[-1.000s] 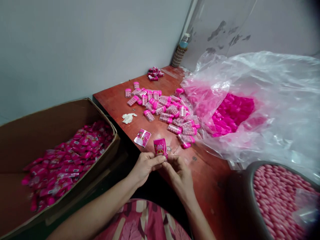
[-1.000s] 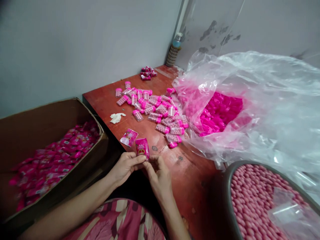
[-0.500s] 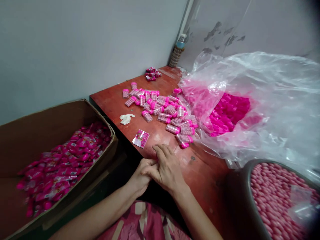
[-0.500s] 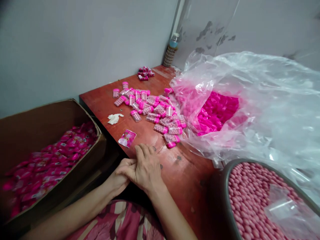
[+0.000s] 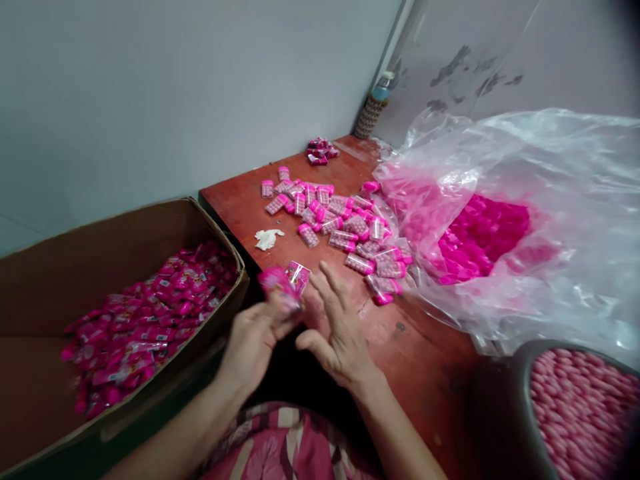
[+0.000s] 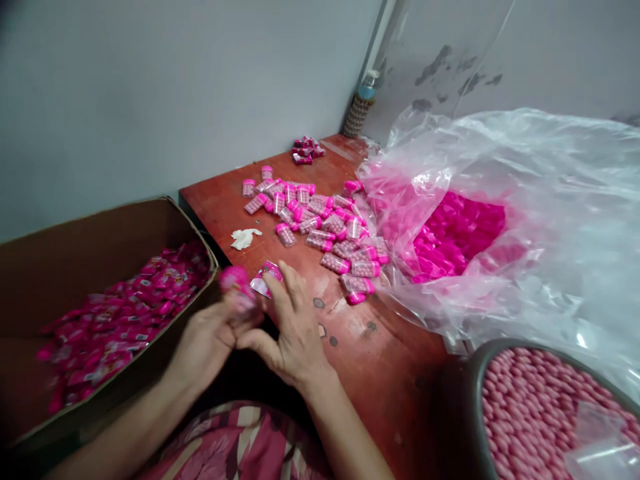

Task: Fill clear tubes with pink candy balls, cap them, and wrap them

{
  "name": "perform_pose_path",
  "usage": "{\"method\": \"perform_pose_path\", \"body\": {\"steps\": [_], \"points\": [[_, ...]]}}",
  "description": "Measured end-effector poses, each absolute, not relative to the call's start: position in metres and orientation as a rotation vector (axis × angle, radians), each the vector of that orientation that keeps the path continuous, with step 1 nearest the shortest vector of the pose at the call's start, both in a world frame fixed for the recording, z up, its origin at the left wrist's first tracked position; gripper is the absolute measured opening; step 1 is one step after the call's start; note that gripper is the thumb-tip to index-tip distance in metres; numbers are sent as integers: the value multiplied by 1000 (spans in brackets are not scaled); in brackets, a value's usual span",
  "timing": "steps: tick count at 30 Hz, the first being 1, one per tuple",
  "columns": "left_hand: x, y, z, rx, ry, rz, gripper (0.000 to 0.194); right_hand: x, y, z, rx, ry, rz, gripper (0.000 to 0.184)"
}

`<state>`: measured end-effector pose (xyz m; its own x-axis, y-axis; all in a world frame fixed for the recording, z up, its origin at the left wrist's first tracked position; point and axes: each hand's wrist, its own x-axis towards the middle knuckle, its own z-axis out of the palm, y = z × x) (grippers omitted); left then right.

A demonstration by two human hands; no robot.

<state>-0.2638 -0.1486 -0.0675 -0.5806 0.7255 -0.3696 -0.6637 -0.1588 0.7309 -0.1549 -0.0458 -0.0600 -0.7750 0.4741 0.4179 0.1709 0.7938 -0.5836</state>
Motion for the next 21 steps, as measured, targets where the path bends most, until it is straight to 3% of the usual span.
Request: {"method": "perform_pose_path", "body": {"steps": [4, 9, 12, 21], "points": [[-305, -158, -73, 77, 1349, 2046, 60, -150, -38, -71, -699, -2245, 848, 38], [-314, -121, -114, 1118, 2100, 1556, 39, -146, -39, -91, -791, -2252, 956, 26], [-313, -99, -133, 1559, 2289, 1229, 30, -145, -41, -94, -790, -2278, 977, 22], [-308, -91, -145, 1329, 2193, 1520, 21, -155, -33, -105, -916, -2145, 1200, 21]]}}
